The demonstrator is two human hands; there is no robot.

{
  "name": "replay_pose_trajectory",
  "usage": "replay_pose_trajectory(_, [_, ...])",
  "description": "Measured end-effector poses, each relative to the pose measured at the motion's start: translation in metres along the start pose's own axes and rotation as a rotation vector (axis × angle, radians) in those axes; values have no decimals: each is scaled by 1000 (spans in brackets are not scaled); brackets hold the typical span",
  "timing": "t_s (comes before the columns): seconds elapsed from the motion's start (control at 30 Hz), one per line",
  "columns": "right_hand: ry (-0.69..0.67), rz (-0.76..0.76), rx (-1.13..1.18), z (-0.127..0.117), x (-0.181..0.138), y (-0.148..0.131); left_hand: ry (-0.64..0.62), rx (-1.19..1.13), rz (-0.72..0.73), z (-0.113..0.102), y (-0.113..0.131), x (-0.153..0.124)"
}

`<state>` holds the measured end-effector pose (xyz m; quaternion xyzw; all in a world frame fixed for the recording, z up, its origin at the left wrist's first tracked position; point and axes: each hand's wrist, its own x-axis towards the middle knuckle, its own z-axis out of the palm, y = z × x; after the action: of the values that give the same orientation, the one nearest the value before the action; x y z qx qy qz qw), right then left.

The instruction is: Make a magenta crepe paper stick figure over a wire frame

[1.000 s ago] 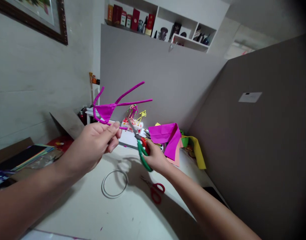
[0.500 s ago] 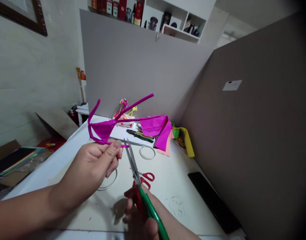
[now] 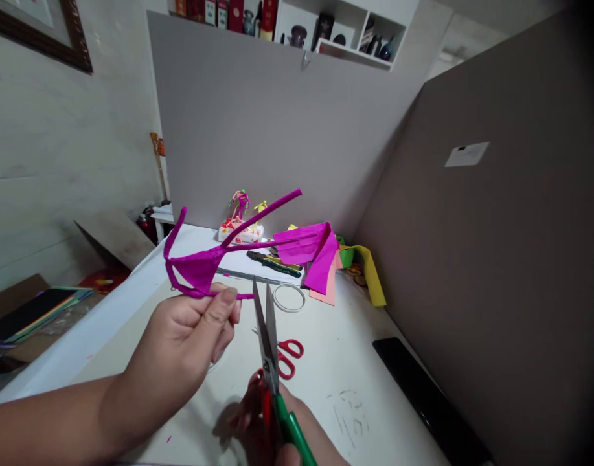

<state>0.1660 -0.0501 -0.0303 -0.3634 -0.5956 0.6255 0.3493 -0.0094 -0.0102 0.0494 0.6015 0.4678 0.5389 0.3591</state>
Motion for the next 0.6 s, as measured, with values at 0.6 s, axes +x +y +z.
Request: replay_pose_trajectory(0.6, [136,237,37,1,11,25,-59,22,103,5,-2,-7])
